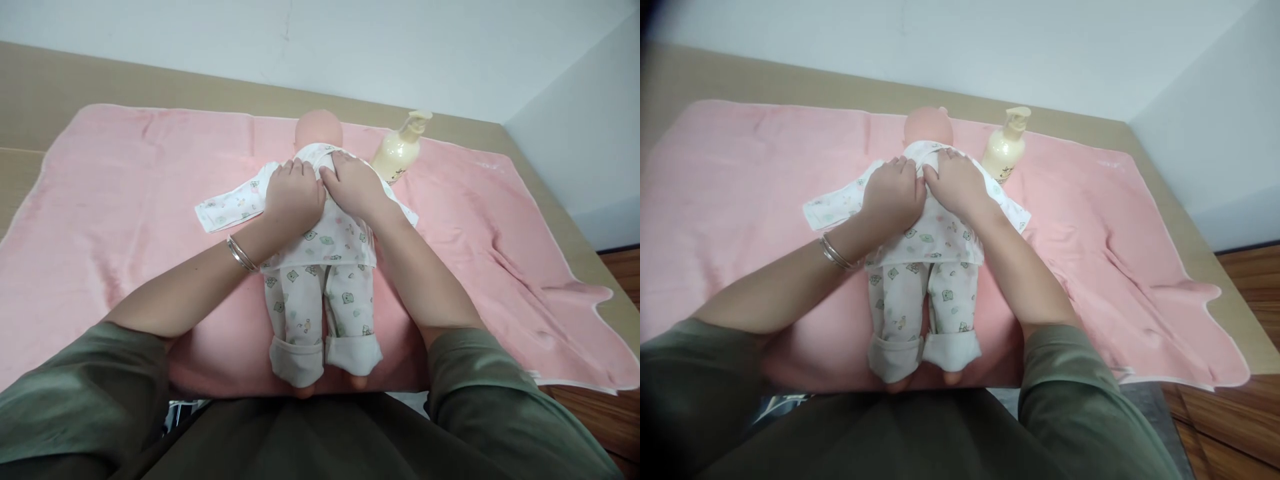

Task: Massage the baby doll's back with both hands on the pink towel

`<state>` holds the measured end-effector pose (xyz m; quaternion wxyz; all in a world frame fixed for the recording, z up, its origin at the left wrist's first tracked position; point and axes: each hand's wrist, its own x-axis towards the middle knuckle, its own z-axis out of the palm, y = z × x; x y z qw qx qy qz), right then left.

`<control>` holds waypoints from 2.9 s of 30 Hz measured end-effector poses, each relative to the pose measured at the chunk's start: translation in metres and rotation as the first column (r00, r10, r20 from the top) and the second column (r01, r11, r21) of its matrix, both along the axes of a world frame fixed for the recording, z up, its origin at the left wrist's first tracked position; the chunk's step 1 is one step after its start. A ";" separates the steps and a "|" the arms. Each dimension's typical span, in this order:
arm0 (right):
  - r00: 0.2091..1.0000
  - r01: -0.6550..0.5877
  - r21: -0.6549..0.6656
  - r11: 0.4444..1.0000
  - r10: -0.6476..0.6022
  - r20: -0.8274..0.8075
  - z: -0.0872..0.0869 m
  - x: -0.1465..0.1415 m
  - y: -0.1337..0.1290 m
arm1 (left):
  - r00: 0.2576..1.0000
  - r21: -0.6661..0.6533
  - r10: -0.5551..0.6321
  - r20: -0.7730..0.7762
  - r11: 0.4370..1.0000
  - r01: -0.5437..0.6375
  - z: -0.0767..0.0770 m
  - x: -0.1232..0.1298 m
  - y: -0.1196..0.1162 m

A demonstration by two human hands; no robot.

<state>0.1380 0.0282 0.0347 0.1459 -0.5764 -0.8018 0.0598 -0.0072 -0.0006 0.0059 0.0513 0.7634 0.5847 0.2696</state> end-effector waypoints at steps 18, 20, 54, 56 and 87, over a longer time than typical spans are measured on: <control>0.957 0.086 0.087 0.992 -0.107 0.268 0.006 -0.021 -0.026 | 0.998 -0.143 0.068 0.009 0.988 -0.066 0.012 -0.018 0.023; 0.966 0.081 0.075 0.994 -0.097 0.241 0.004 -0.021 -0.022 | 0.996 -0.134 0.074 -0.042 0.988 -0.079 0.013 -0.013 0.017; 0.998 0.005 -0.011 1.000 -0.006 -0.069 -0.004 -0.004 0.003 | 0.997 0.036 -0.072 -0.016 0.997 0.073 -0.002 0.000 0.005; 0.998 0.012 0.009 1.000 -0.011 -0.055 -0.005 -0.006 0.002 | 0.996 0.040 -0.081 -0.027 0.996 0.082 -0.004 0.000 0.006; 0.952 0.019 0.061 0.998 0.001 -0.306 0.013 -0.012 -0.013 | 0.986 -0.030 0.031 0.164 0.999 -0.026 -0.009 -0.019 0.032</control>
